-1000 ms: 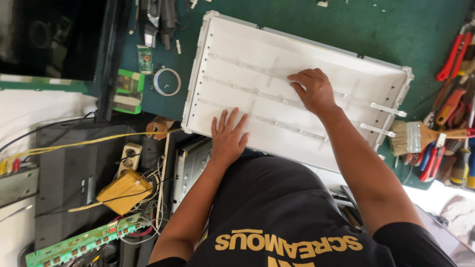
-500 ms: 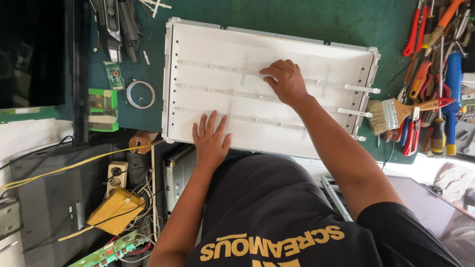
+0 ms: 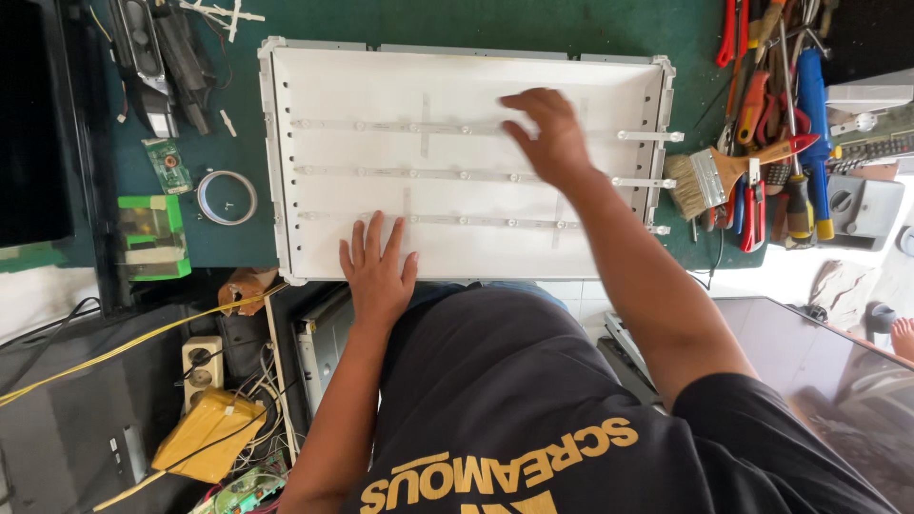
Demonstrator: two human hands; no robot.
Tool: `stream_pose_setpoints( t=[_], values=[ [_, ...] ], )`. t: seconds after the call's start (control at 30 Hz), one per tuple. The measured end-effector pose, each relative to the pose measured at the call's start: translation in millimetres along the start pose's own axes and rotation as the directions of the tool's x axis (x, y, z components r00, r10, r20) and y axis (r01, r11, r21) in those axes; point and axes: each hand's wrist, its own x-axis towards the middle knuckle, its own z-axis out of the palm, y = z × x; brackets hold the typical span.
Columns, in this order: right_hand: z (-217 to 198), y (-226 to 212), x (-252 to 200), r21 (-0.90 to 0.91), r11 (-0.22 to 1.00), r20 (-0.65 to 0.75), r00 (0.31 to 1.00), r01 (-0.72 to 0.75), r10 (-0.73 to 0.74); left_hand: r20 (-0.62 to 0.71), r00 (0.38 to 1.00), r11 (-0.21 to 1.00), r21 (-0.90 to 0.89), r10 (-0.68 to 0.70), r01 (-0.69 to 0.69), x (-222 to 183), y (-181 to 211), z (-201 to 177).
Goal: The person removes led strips from the back of a panel and then uses a probe or tool to work on the wiring of a single led strip.
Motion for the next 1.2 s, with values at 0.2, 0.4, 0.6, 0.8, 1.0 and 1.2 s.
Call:
stream_pose_setpoints(
  t=[0.2, 0.4, 0.6, 0.8, 1.0, 1.2],
  values=[
    [-85, 19, -111, -0.156, 0.948, -0.226, 0.945, -0.277, 0.239, -0.069, 0.997, 0.999, -0.016, 0.036, -0.037, -3, -6, 17],
    [-106, 9, -232, -0.196, 0.785, -0.455, 0.764, -0.587, 0.457, -0.091, 0.994, 0.998, 0.002, 0.055, -0.055, -4, -9, 20],
    [-77, -12, -274, 0.112, 0.629, -0.510, 0.499, -0.769, 0.701, -0.073, 0.995, 0.997, -0.019, 0.071, -0.073, -9, -10, 18],
    [-67, -16, -264, 0.334, 0.566, -0.476, 0.383, -0.753, 0.791, -0.056, 0.995, 0.996, -0.033, 0.086, -0.087, -4, -6, 8],
    [-72, 7, -261, 0.398, 0.670, -0.532, 0.437, -0.627, 0.725, -0.099, 0.992, 0.997, 0.024, 0.073, -0.071, -1, -2, 17],
    [-69, 4, -254, 0.336, 0.648, -0.502, 0.452, -0.684, 0.737, -0.043, 0.999, 0.998, 0.057, -0.031, 0.033, -5, -3, 10]
  ],
)
